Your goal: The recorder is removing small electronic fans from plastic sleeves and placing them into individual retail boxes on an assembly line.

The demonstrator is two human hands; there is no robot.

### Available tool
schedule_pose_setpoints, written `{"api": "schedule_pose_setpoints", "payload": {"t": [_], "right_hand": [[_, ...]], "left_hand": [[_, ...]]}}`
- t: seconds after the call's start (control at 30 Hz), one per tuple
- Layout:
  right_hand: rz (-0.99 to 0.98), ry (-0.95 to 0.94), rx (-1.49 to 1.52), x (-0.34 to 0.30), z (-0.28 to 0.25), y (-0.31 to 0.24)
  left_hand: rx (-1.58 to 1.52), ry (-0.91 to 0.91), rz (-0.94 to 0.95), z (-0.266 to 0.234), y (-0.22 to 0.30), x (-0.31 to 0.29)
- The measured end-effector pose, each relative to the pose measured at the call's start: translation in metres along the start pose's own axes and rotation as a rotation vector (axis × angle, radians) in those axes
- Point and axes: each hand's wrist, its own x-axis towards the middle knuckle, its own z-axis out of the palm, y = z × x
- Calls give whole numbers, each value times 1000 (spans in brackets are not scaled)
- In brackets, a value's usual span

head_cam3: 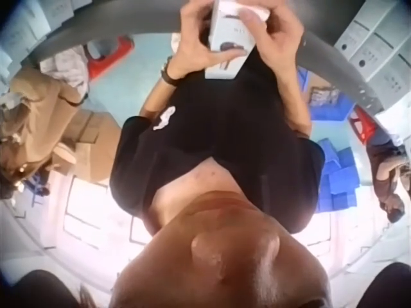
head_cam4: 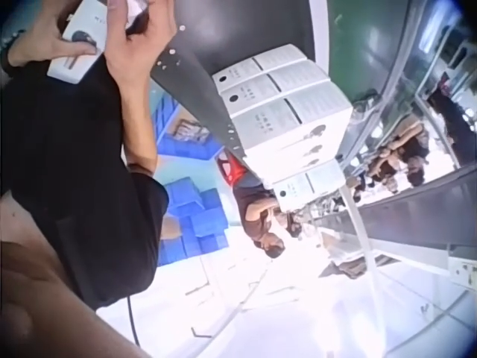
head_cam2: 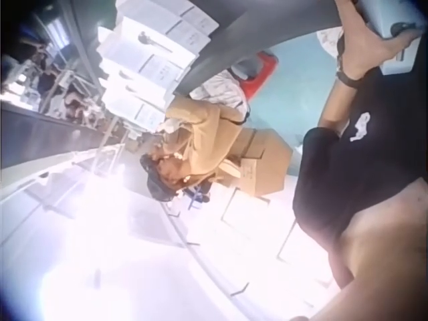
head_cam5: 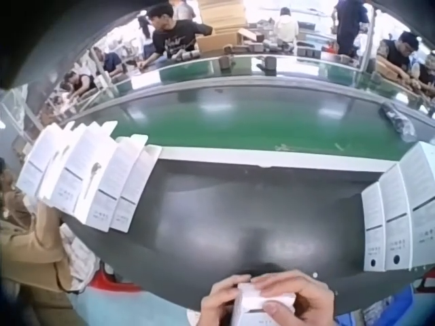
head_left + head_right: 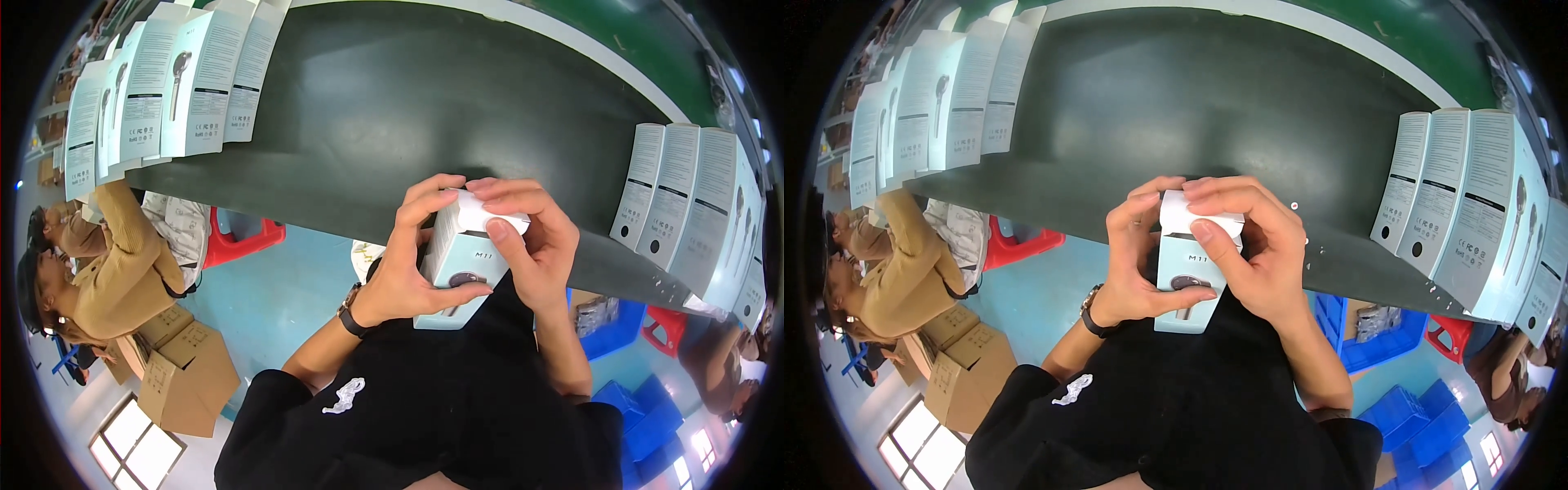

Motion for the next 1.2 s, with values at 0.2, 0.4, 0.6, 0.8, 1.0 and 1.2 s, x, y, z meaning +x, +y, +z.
{"api": "schedule_pose_setpoints", "payload": {"t": [0.2,0.4,0.6,0.8,1.0,1.2], "right_hand": [[-11,-213,51,10,-18,-3],[16,-286,-53,13,-21,-8],[151,-66,-117,8,-10,-14],[84,-93,-115,8,-10,-15],[39,-62,-182,5,-9,-10],[95,-205,-53,6,-22,-12]], "left_hand": [[7,-22,30,-6,-3,-3],[-79,5,-71,-4,1,-2],[93,-74,-128,-4,12,0],[132,-45,-121,0,10,-2],[138,-58,-111,3,12,2],[133,-33,-118,3,11,3]]}}
